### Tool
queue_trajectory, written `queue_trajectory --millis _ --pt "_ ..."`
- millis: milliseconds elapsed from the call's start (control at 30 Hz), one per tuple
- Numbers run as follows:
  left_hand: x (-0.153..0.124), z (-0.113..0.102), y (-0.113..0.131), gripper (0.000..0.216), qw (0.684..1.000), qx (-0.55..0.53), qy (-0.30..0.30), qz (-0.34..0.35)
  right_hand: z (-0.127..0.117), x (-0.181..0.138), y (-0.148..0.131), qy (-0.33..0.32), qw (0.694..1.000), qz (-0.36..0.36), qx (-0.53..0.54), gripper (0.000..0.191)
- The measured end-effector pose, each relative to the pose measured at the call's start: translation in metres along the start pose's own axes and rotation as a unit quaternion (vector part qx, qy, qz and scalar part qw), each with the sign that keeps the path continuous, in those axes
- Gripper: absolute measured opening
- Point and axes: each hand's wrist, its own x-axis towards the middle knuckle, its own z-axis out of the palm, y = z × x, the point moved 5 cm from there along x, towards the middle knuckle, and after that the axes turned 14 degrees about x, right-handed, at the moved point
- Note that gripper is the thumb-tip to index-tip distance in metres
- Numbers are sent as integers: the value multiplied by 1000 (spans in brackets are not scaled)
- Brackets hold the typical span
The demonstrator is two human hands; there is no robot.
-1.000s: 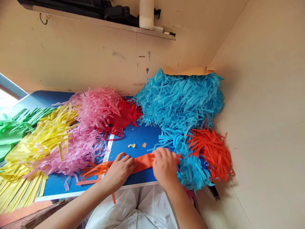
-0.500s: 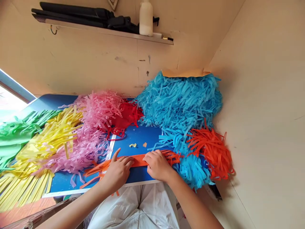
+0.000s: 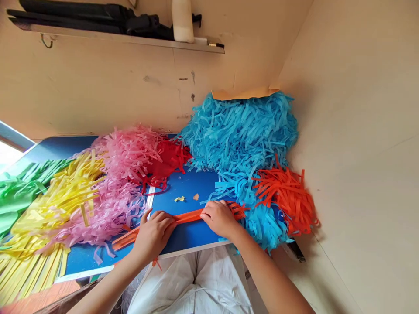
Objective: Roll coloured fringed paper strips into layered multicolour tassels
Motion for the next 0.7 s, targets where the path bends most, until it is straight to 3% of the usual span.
queue_trajectory --millis 333,567,633,700 --pt "15 3 0 39 995 87 -29 -47 5 15 5 33 996 81 -33 24" --pt "19 5 -3 27 994 96 -24 -37 -1 16 11 52 991 111 -46 17" --pt "19 2 0 19 996 94 5 2 -8 11 8 90 988 102 -68 8" --pt "18 0 8 19 992 91 27 83 -9 6 -5 94 990 30 -95 6"
